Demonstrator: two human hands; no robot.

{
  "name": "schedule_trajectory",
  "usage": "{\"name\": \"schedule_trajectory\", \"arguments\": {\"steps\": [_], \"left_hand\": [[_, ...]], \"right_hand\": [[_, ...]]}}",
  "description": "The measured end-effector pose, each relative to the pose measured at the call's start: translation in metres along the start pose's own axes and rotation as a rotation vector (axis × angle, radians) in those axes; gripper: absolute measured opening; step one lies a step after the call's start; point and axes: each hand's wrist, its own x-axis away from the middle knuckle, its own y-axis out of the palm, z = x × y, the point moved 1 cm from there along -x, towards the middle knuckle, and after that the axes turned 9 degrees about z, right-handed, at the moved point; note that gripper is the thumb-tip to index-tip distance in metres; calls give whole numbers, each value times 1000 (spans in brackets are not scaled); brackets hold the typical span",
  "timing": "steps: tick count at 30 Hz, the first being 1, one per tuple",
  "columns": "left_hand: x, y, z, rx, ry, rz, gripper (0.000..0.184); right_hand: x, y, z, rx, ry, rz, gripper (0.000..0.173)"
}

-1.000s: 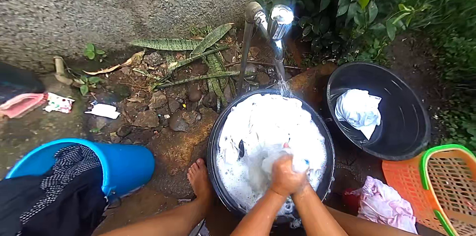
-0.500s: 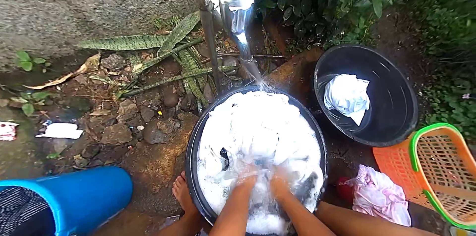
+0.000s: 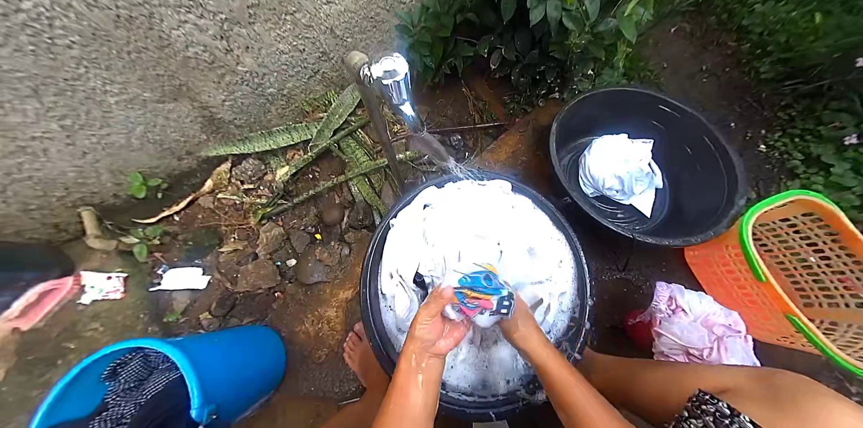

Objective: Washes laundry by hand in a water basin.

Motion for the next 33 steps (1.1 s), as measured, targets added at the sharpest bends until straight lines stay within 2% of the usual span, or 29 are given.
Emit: {"name": "schedule_trajectory", "arguments": {"steps": [1,2,3,4,5,6,8,10,11,12,13,14,15,16,17,18,20,21,22,24,25,26,27,28,31,33], "left_hand": [[2,-6,-1,81,52,50,48],[2,-14,-5,110,124,154,47],[0,-22,-8,33,183,285,39],[-4,-28,-13,-123,190,423,40],[-7,-32,-22,-211,156,490,47],[-5,-35,-32,-204,121,501,52],[0,-35,-47,8,108,388,65],[-4,-36,-43,164,135,184,75],[-8,-36,-36,150,155,151,74],[-11,-33,-29,68,182,189,68],[-13,-27,-21,-70,201,288,56],[-14,-21,-16,-224,204,405,46],[-16,-17,-13,-384,209,479,40],[-17,-15,-13,-565,239,496,37],[-16,-14,-16,-773,296,471,36],[-10,-15,-21,-991,354,412,38],[4,-12,-35,-1298,444,283,45],[10,-12,-41,-1362,506,253,47],[15,-14,-46,-1358,584,249,45],[24,-17,-45,-1178,656,318,36],[27,-16,-43,-1034,643,382,31],[28,-15,-41,-869,609,450,29],[27,-13,-38,-691,554,509,30],[24,-10,-33,-499,482,549,34],[12,-7,-24,-10,237,576,42],[9,1,-20,-3,114,624,44]], "right_hand": [[8,3,-15,-207,37,59,52],[17,4,-32,-419,100,81,40],[26,4,-50,-606,145,84,36],[34,4,-66,-756,166,60,35],[41,4,-79,-869,174,19,35],[48,7,-88,-956,183,-34,35],[57,11,-90,-1052,184,-148,33],[56,11,-70,-927,94,-141,33],[53,7,-54,-738,25,-62,38],[50,1,-37,-497,-21,18,49],[46,-7,-23,-306,12,58,65],[42,-13,-11,-241,121,43,79],[40,-16,-2,-289,268,-16,84],[38,-18,3,-427,428,-106,76],[36,-15,7,-593,575,-195,60],[35,-9,9,-743,686,-277,56],[31,3,0,-945,776,-410,82],[29,9,-9,-1040,793,-411,80],[27,14,-18,-1127,774,-365,65],[23,26,-30,-1196,682,-167,25],[21,30,-35,-1168,609,-79,16],[19,33,-41,-1110,510,-17,34],[16,34,-47,-1032,378,26,43],[12,34,-55,-923,208,56,42],[10,32,-73,-548,-404,81,18],[15,34,-82,-396,-705,97,10]]}}
